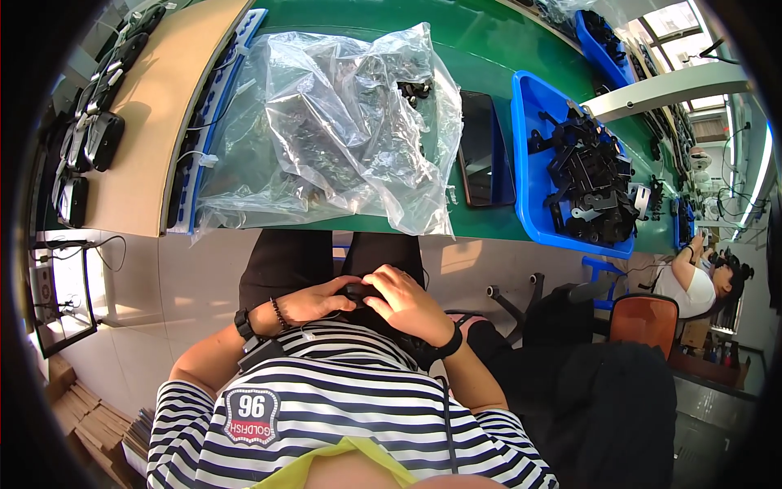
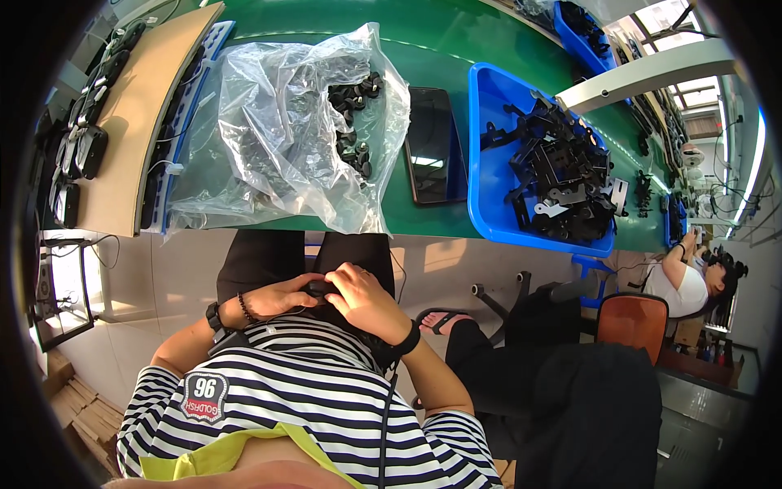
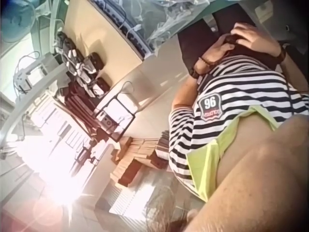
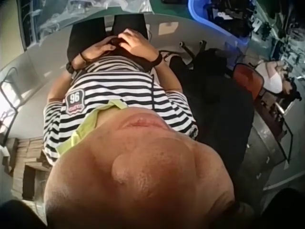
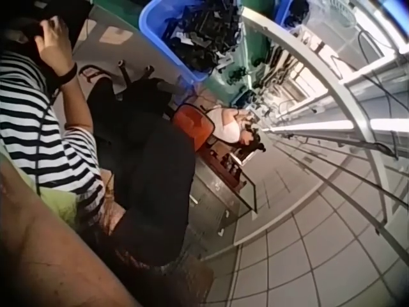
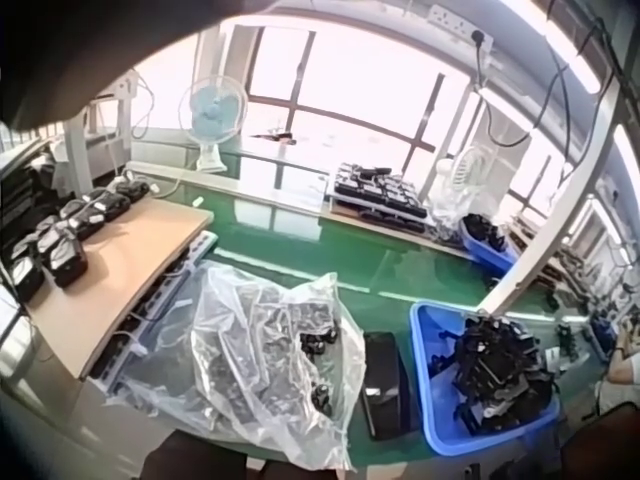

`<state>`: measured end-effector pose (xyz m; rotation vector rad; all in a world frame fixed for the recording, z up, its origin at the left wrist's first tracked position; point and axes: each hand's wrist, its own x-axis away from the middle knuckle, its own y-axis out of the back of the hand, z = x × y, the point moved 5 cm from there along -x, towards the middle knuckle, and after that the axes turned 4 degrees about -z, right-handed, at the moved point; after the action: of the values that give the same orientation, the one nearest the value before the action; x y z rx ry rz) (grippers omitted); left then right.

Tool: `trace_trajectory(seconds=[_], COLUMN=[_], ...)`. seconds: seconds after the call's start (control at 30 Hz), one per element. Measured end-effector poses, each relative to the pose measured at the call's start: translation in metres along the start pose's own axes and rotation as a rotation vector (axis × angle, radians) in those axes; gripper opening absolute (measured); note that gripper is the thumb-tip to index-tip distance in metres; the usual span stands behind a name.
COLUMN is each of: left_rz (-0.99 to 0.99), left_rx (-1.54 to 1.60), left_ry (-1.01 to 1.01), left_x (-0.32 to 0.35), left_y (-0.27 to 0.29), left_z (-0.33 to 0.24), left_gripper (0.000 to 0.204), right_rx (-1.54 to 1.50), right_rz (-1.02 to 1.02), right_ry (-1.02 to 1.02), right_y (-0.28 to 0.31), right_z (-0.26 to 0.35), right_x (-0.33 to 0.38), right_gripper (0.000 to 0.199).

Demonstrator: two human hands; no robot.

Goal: Manually assemble electronic components by inserting internal parts and wires into plastic housings.

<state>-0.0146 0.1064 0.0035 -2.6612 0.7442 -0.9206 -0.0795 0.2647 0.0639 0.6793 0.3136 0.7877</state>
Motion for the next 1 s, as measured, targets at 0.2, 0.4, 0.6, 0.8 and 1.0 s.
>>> trace_trajectory(seconds=[0.2, 0.4, 0.6, 0.8, 1.0], left_rz=[-0.005, -0.002, -0.028, -0.007, -0.041], left_rx=[0.085, 0.056, 0.098, 0.027, 0.021], left_ry=[0.051, 0.047, 0.069, 0.031, 0.021], left_x=[-0.003, 0.0, 0.0, -0.001, 0.001], left_y=[0.001, 0.001, -0.001, 0.001, 0.001], left_z=[0.008, 0.003, -0.001, 0.003, -0.001], left_gripper=[0.068, 0.067, 0.068, 0.068, 0.067], right_rx=[0.07, 0.09, 0.172, 0.077, 0.216], right_rz=[0.001, 0.002, -0.026, -0.014, -0.09], right_ry=[-0.037, 0.004, -0.003, 0.013, 0.033], right_y=[-0.008, -0.002, -0.01, -0.006, -0.015], right_z=[0.003, 0.004, 0.004, 0.001, 0.004], right_x=[0.002, -0.001, 0.001, 0.001, 0.0], right_gripper=[0.028, 0.026, 0.024, 0.024, 0.025])
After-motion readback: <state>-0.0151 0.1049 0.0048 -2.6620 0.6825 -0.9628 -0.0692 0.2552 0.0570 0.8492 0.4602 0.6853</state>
